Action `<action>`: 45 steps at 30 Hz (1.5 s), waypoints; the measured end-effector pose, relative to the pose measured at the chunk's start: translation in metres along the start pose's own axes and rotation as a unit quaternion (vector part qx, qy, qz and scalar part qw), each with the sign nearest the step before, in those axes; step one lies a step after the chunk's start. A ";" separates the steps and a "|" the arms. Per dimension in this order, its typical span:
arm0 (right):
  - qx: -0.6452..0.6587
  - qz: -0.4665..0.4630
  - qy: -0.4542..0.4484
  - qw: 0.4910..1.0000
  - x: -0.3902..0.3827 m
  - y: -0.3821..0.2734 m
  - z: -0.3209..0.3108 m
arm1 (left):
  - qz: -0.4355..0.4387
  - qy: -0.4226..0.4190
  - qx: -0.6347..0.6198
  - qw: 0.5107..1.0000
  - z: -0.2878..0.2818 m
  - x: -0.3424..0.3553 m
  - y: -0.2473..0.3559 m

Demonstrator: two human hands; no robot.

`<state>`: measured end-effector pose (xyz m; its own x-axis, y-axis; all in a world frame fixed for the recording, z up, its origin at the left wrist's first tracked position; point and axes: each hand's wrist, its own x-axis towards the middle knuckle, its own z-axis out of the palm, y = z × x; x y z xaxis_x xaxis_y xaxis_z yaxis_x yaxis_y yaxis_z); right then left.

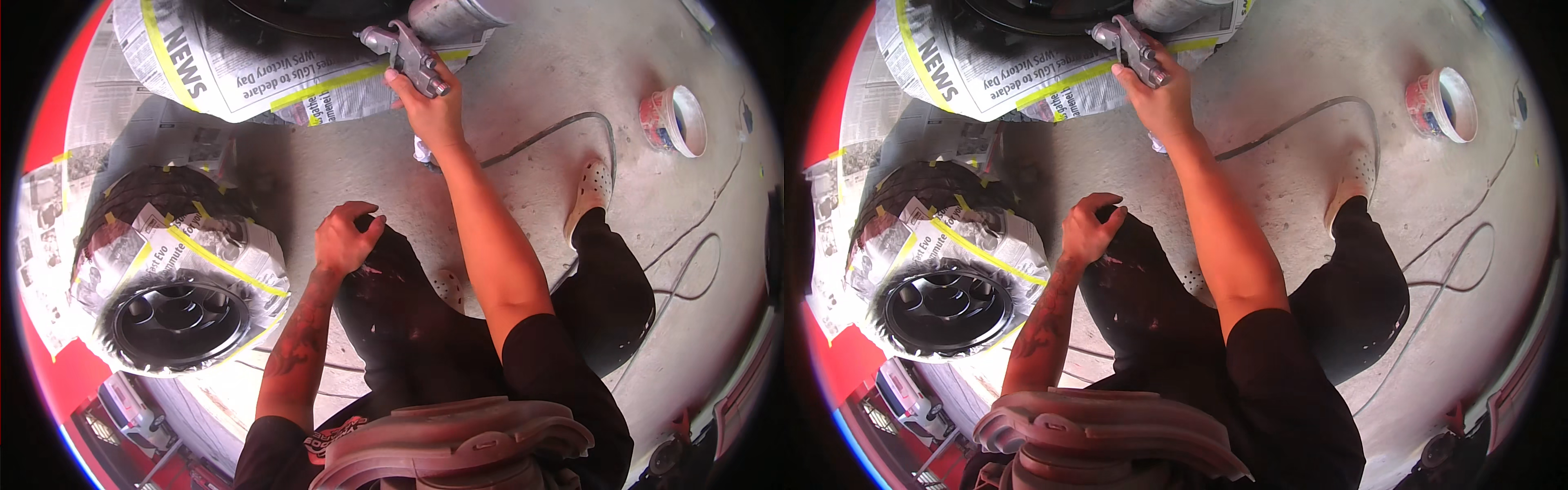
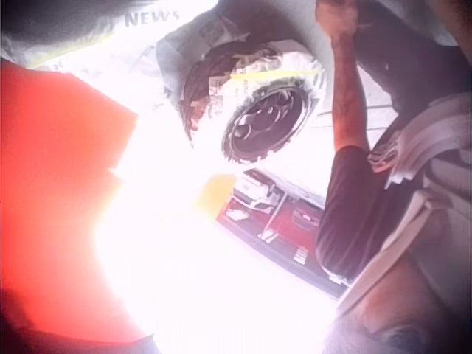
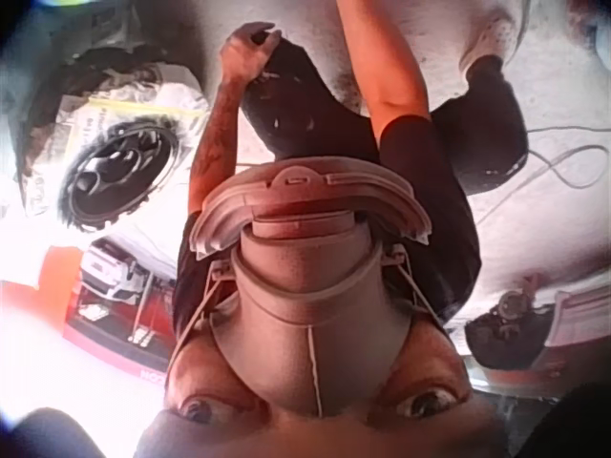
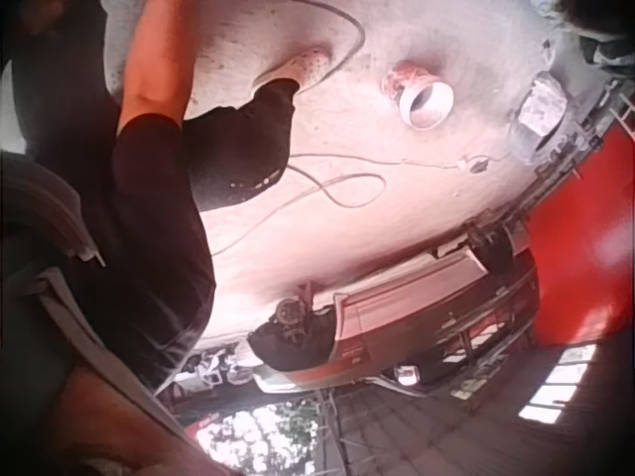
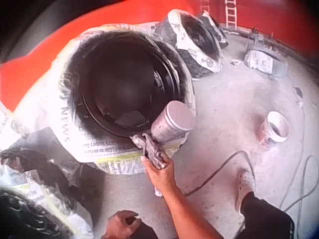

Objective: The person is painting car wheel rims using a spray gun.

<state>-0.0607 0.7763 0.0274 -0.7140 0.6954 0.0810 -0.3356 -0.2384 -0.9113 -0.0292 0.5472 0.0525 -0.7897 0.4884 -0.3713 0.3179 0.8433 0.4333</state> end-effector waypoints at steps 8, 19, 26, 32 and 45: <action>-0.038 -0.023 0.080 0.996 0.022 0.015 -0.026 | 0.025 -0.021 -0.003 0.999 0.010 0.011 0.016; -0.038 0.039 -0.131 0.990 0.048 -0.022 -0.056 | 0.092 -0.040 0.021 0.995 0.028 0.027 0.063; -0.297 -0.083 -0.155 0.939 0.123 -0.088 -0.115 | 0.094 -0.004 -0.004 0.996 0.037 0.025 0.080; -0.221 0.000 -0.209 0.953 0.193 -0.115 -0.184 | 0.369 0.001 -0.140 0.919 0.044 0.002 0.197; -0.114 0.094 -0.313 0.938 0.303 -0.084 -0.181 | 0.451 -0.006 -0.099 0.887 0.098 0.041 0.358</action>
<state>-0.1375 1.1295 0.0554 -0.9923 0.1037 0.0671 -0.0790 -0.1150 -0.9902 0.1035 0.8910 0.1121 -0.2550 0.9477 0.1918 0.7181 0.0528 0.6939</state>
